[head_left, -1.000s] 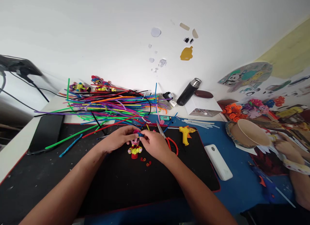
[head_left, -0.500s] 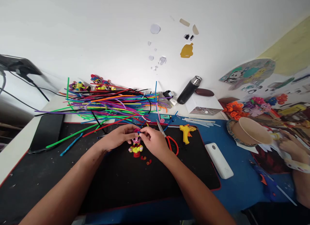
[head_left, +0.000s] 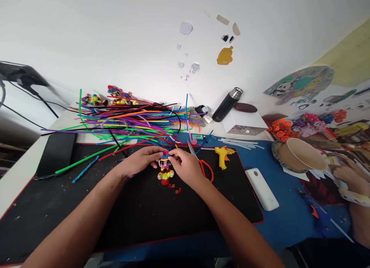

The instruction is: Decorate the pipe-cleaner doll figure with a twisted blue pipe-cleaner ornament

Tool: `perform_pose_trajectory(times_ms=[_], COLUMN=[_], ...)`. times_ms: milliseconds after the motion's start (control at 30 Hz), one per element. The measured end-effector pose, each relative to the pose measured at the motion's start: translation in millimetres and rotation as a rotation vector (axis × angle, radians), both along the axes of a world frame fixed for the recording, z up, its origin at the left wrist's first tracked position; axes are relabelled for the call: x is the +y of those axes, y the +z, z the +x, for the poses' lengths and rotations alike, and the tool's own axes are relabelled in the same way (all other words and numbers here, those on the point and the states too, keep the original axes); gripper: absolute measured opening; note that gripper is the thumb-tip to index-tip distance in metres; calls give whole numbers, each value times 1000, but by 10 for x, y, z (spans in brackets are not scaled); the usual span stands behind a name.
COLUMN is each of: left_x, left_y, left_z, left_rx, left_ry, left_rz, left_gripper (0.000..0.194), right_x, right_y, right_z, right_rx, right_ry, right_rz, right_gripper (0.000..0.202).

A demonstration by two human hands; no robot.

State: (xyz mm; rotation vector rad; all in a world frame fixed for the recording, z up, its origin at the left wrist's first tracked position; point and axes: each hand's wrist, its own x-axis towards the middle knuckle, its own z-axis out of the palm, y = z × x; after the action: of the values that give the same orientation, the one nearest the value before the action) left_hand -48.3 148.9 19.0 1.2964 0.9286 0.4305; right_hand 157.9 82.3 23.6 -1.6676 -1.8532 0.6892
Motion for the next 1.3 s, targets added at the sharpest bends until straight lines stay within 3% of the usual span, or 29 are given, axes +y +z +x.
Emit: perform_pose_trajectory(times_ms=[667,867,1033,1300], left_x=[-33,-40,-25,-10], left_y=[-4,0,39,56], left_z=[56,48,0,12], left_rx=[-22,-51,-76,-79], left_ry=[-7,4,-67,-122], left_rz=[36,-28,-96,-1], left_gripper=[51,52,52,50], right_x=[49,55,62,55], right_y=[86,137,126,58], right_z=[-67,-110,-121,-114], right_rx=[-129,-197,-242,-165], right_ry=[29,7,-15,0], right_rz=[-13,-14,-18,1], right_gripper=[9,9,11,11])
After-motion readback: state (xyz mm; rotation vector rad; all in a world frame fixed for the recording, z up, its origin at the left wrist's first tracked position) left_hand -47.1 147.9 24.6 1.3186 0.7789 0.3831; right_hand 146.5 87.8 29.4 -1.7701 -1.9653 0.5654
